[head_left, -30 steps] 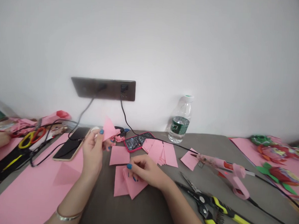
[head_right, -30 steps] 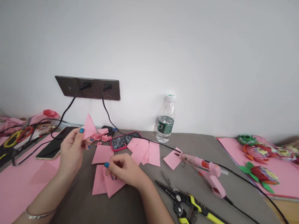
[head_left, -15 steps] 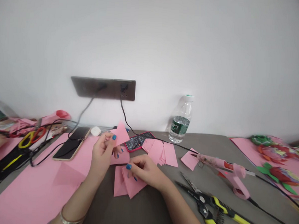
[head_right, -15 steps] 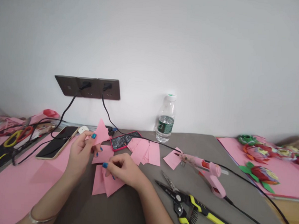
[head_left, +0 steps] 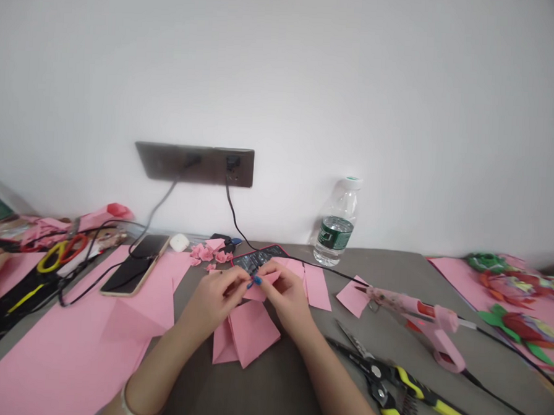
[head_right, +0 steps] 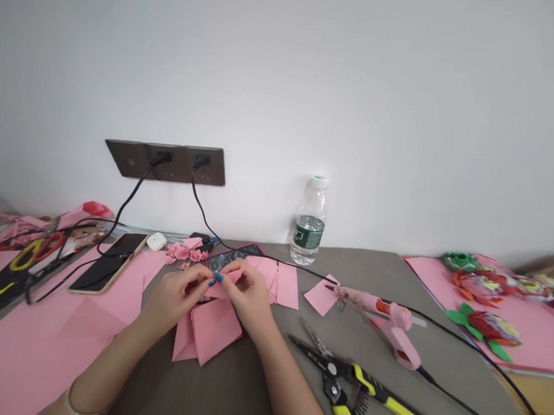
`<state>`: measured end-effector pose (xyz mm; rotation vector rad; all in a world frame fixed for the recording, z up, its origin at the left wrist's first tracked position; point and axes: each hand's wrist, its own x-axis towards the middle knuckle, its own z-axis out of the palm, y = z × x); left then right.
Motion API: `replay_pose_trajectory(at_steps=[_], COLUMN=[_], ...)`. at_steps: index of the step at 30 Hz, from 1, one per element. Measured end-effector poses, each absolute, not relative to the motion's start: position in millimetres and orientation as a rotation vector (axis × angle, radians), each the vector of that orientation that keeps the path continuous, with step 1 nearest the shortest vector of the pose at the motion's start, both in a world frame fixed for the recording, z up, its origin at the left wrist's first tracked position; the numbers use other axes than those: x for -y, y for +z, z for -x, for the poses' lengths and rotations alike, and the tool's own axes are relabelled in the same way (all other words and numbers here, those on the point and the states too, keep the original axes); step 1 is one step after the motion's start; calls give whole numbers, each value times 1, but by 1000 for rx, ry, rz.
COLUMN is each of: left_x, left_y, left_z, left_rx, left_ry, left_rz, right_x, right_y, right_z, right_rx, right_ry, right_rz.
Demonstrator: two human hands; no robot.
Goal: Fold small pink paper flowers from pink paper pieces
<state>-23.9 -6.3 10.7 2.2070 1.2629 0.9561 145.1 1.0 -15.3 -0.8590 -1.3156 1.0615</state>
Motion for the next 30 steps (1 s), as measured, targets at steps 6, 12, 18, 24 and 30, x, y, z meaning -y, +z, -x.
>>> replay_pose_trajectory(at_steps=[6,12,18,24,30], left_x=[4,2,2,-1,-1], left_y=[5,5,9,5,3], left_z=[26,27,30,33,29], left_rx=[-1218,-1215,-1287,-1356,-1286], left_ry=[1056,1088,1143,1218,1187], left_rz=[-2383,-2463,-2416,-1970,-1715], right_x=[0,1,-5,-8,1], right_y=[-16,-16,-18,-18,-16], right_z=[-144,-143,-149,-154,-142], right_rx=[1388,1385,1235,1046,1354], right_ry=[1048,999,939,990,1230], right_rz=[935,955,1037,988,867])
